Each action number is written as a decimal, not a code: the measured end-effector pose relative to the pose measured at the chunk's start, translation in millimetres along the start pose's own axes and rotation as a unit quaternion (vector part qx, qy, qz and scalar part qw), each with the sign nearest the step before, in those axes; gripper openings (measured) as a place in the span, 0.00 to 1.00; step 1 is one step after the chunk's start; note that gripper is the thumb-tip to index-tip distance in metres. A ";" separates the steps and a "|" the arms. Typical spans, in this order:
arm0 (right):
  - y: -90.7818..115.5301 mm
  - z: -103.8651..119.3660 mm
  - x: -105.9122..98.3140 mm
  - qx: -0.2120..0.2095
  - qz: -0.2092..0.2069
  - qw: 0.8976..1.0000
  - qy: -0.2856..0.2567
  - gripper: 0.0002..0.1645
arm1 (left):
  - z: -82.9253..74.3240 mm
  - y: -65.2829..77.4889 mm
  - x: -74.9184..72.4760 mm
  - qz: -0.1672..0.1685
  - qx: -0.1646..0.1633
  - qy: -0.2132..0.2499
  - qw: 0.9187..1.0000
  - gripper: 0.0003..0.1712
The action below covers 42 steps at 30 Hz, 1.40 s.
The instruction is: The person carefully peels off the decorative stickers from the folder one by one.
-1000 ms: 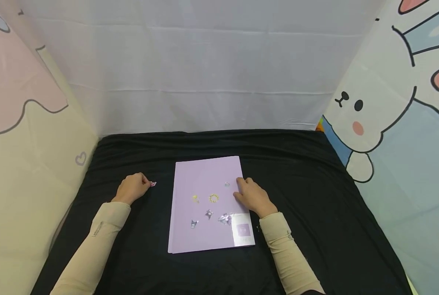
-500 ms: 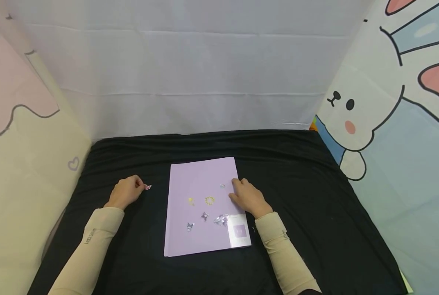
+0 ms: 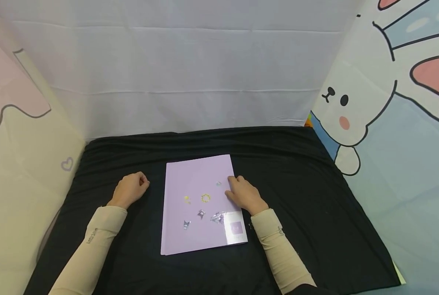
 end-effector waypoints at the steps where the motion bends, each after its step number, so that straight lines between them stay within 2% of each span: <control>1: -0.2 0.5 0.2 0.000 0.001 1.000 0.000 0.34 | -4.2 0.4 0.3 0.001 0.004 -0.001 1.000 0.06; 7: -0.2 1.8 1.2 0.007 0.006 1.000 0.003 0.34 | -36.1 0.2 9.8 0.011 0.045 -0.007 0.999 0.07; 13: -1.1 1.1 -0.3 0.000 0.000 1.000 0.009 0.34 | -82.7 -2.6 20.9 0.004 0.100 -0.014 0.995 0.07; 19: -1.2 1.5 -1.9 -0.007 -0.001 1.000 0.011 0.33 | -129.1 -0.2 34.8 0.034 0.146 -0.018 0.989 0.07; 23: -1.8 1.0 -2.6 -0.006 -0.003 1.000 0.014 0.33 | -151.7 1.6 43.9 0.051 0.181 -0.030 0.982 0.07; 26: -1.5 0.8 -1.8 -0.003 -0.001 1.000 0.010 0.33 | -160.7 4.6 50.0 0.057 0.201 -0.039 0.977 0.06; 33: -2.1 -0.5 1.0 0.006 0.005 1.000 0.015 0.34 | -168.6 11.8 58.6 0.062 0.227 -0.055 0.970 0.08; 42: -2.9 2.1 0.3 -0.005 -0.004 1.000 0.023 0.33 | -171.9 16.4 65.3 0.034 0.251 -0.075 0.964 0.04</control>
Point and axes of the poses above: each hand's wrist, its own y-axis away from the middle knuckle, its own x-axis out of the palm, z = x × y, the point moved 3 cm from there along -y, towards the middle knuckle, and after that the axes turned 6 degrees about -y, right-handed, at the moved point
